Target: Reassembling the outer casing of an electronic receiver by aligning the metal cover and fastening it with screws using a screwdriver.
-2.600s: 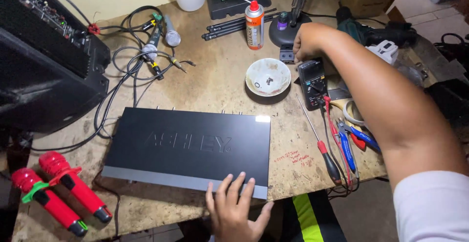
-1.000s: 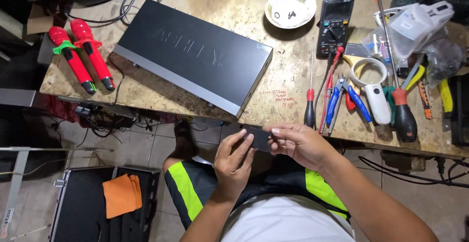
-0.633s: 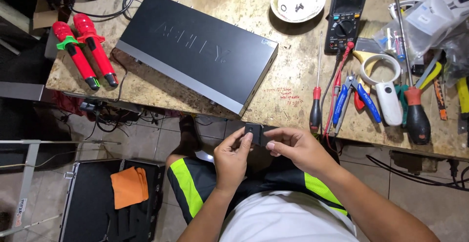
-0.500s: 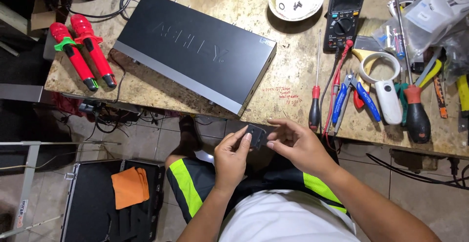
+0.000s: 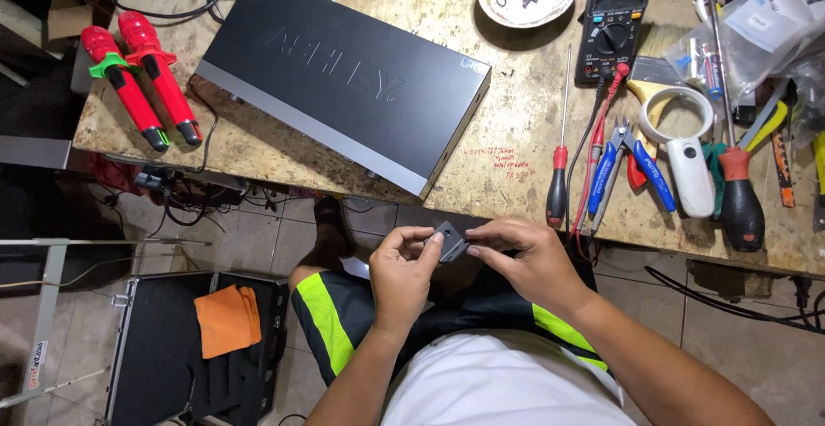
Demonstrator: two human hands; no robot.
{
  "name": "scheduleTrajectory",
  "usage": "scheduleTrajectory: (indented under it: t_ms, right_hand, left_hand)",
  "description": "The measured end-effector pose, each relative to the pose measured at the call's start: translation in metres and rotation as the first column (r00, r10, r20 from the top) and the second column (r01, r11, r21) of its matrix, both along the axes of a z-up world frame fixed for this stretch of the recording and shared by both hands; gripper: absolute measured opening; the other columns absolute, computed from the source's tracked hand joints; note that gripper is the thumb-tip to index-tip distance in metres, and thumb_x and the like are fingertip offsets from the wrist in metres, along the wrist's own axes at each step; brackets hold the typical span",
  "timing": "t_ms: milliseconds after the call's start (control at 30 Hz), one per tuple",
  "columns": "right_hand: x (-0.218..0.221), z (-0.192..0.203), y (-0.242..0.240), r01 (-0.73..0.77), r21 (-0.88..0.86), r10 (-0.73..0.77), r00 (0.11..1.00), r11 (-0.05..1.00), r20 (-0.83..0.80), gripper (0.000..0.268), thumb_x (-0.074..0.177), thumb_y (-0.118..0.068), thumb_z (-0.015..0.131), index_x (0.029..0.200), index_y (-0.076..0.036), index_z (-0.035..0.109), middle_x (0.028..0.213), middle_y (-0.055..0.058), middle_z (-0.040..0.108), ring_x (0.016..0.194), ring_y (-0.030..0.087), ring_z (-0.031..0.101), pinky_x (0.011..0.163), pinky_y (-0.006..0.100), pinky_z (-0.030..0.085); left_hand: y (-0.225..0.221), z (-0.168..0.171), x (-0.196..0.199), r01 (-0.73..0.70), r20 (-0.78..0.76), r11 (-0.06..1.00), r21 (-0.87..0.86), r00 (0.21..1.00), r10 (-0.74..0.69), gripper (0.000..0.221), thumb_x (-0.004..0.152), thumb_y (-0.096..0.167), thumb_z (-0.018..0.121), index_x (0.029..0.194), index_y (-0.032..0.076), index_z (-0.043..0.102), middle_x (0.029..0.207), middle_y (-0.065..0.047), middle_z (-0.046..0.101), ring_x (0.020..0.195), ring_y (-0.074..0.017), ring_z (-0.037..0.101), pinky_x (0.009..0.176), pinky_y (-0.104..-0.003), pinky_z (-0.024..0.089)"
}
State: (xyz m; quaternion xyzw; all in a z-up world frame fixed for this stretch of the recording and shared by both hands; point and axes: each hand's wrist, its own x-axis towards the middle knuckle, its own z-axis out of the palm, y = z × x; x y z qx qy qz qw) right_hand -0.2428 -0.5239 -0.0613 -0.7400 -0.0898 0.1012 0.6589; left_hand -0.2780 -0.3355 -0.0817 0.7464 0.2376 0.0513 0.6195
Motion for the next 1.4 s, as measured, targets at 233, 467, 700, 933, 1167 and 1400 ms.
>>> scheduleTrajectory:
  t_ms: [233, 467, 700, 933, 1167, 1400]
  right_hand:
    - [-0.002, -0.001, -0.001, 0.02, 0.046, -0.015, 0.995, 0.999, -0.099, 0.018, 0.084, 0.0, 0.079, 0.102, 0.002, 0.081, 0.089, 0.015, 0.081, 0.075, 0.019, 0.079, 0.068, 0.031, 0.065]
    - [-0.007, -0.014, 0.002, 0.097, 0.195, -0.033, 0.95, 0.976, -0.31, 0.015, 0.086, 0.003, 0.075, 0.099, 0.009, 0.078, 0.076, 0.016, 0.078, 0.07, 0.02, 0.075, 0.067, 0.033, 0.063]
    - [-0.006, -0.022, 0.004, 0.196, 0.292, -0.054, 0.901, 0.936, -0.431, 0.012, 0.086, 0.006, 0.075, 0.097, 0.011, 0.075, 0.073, 0.017, 0.075, 0.066, 0.022, 0.073, 0.066, 0.035, 0.062]
    - [-0.014, -0.023, 0.011, 0.161, 0.105, -0.138, 0.971, 0.981, -0.197, 0.016, 0.079, 0.003, 0.081, 0.095, 0.004, 0.08, 0.073, 0.015, 0.08, 0.067, 0.019, 0.077, 0.065, 0.032, 0.064]
    - [-0.014, -0.034, 0.028, 0.114, 0.021, -0.114, 0.993, 0.993, 0.004, 0.017, 0.082, 0.001, 0.077, 0.096, -0.005, 0.084, 0.083, 0.011, 0.083, 0.072, 0.021, 0.08, 0.064, 0.031, 0.064]
    - [0.047, -0.001, 0.008, 0.043, -0.344, 0.062, 0.955, 0.938, 0.29, 0.025, 0.085, -0.002, 0.075, 0.108, -0.011, 0.079, 0.097, 0.012, 0.078, 0.079, 0.025, 0.076, 0.067, 0.031, 0.063]
  left_hand:
    - [0.002, -0.009, 0.006, -0.066, -0.165, 0.941, -0.331, 0.986, 0.011, 0.019, 0.084, 0.002, 0.081, 0.098, -0.01, 0.076, 0.071, -0.021, 0.071, 0.059, -0.0254, 0.075, 0.052, -0.035, 0.065]
    - [-0.004, -0.002, 0.004, -0.057, -0.129, 0.903, -0.425, 0.992, 0.002, 0.027, 0.1, 0.016, 0.066, 0.11, -0.006, 0.077, 0.082, -0.022, 0.077, 0.068, -0.027, 0.077, 0.058, -0.033, 0.067]
    - [-0.004, -0.002, 0.0, -0.015, -0.087, 0.895, -0.445, 0.996, -0.026, 0.032, 0.102, 0.019, 0.063, 0.114, -0.007, 0.076, 0.08, -0.02, 0.073, 0.07, -0.0303, 0.078, 0.061, -0.038, 0.068]
    - [-0.009, -0.002, -0.004, 0.087, 0.125, 0.943, -0.321, 0.991, -0.048, 0.05, 0.09, 0.012, 0.075, 0.135, -0.005, 0.064, 0.104, -0.018, 0.075, 0.092, -0.0204, 0.074, 0.082, -0.033, 0.066]
    - [-0.022, 0.007, -0.003, 0.014, 0.233, 0.998, -0.065, 0.972, 0.002, 0.053, 0.073, 0.002, 0.092, 0.121, -0.005, 0.072, 0.1, -0.018, 0.073, 0.095, -0.0267, 0.077, 0.082, -0.034, 0.066]
    - [-0.016, -0.017, 0.007, -0.153, 0.422, 0.962, 0.227, 0.906, 0.045, 0.053, 0.073, 0.007, 0.094, 0.123, 0.002, 0.076, 0.097, -0.014, 0.07, 0.09, -0.0252, 0.076, 0.077, -0.031, 0.063]
